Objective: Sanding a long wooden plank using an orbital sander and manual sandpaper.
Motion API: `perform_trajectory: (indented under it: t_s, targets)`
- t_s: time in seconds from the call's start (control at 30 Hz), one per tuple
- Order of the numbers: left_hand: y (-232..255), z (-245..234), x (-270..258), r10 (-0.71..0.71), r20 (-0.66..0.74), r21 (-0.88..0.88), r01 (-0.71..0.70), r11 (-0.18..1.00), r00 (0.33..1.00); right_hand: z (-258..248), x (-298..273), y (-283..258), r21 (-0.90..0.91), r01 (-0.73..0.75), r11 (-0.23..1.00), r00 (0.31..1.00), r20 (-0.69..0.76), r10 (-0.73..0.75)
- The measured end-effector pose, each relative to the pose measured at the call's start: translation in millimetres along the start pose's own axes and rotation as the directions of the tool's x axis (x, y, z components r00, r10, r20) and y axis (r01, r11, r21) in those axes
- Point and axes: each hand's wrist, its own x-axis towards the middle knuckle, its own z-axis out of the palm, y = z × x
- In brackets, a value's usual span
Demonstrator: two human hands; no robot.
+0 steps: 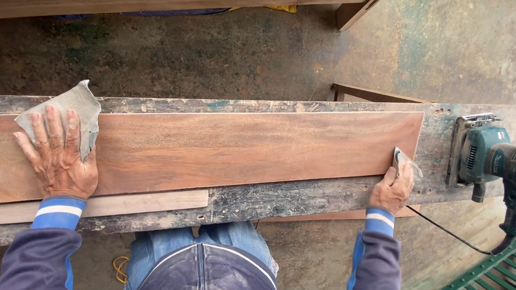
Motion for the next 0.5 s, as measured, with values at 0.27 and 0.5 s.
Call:
perform_trajectory:
  t_s: [0.27,0.5]
  targets:
    - [-2,1,-1,0.000,-0.006,-0.004,0.000,1.000,1.000,28,-92,-130,0.195,0.238,0.952,0.971,-0.044,-0.234]
    - [-2,-3,0,0.022,-0.015,-0.016,-0.022,1.000,1.000,5,-27,-22,-0.027,-0.174,0.984,0.985,0.009,0.174]
